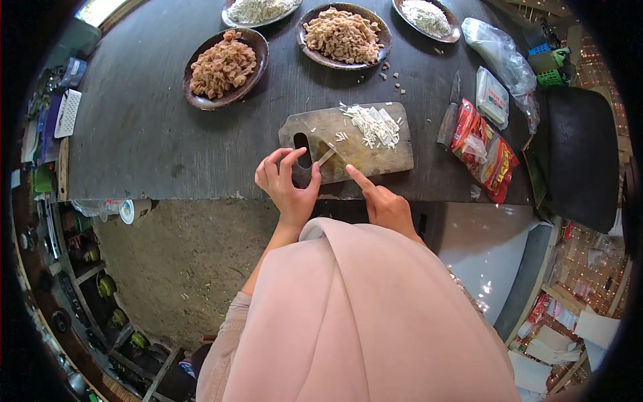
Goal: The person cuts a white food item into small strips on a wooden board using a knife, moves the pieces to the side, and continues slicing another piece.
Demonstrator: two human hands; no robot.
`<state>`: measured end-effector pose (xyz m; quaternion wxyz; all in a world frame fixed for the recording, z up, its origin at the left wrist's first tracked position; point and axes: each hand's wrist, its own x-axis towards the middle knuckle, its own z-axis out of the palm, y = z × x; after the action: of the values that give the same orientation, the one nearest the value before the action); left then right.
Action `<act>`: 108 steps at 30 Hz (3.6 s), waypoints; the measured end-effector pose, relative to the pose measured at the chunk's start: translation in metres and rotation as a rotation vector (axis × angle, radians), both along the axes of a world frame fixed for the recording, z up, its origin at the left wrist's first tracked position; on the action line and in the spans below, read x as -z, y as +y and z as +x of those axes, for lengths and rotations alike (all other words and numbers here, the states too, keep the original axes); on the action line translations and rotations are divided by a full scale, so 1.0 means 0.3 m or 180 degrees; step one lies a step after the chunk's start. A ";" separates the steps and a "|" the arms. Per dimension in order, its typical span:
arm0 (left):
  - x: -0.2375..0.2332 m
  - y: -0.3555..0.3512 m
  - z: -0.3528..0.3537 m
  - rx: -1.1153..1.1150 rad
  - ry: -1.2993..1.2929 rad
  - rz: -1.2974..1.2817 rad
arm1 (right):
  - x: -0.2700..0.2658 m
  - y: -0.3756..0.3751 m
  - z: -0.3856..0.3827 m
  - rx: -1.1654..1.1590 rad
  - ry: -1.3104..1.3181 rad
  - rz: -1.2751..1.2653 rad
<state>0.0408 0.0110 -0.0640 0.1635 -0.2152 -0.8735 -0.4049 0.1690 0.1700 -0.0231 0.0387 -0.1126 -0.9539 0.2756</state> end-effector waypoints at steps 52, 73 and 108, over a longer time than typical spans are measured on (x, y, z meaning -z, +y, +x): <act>0.000 -0.001 0.001 -0.0008 -0.0003 -0.0005 | -0.019 -0.019 0.028 0.0080 0.0110 0.0080; -0.003 -0.002 0.001 -0.0004 -0.0019 -0.0007 | -0.012 -0.031 0.027 0.0174 0.0212 0.0126; -0.003 -0.001 0.000 0.0040 -0.0045 0.0022 | 0.002 -0.043 0.028 0.0089 0.0023 0.0162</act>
<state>0.0407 0.0105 -0.0632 0.1556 -0.2172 -0.8718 -0.4105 0.1774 0.1573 -0.0238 0.0489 -0.1238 -0.9588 0.2510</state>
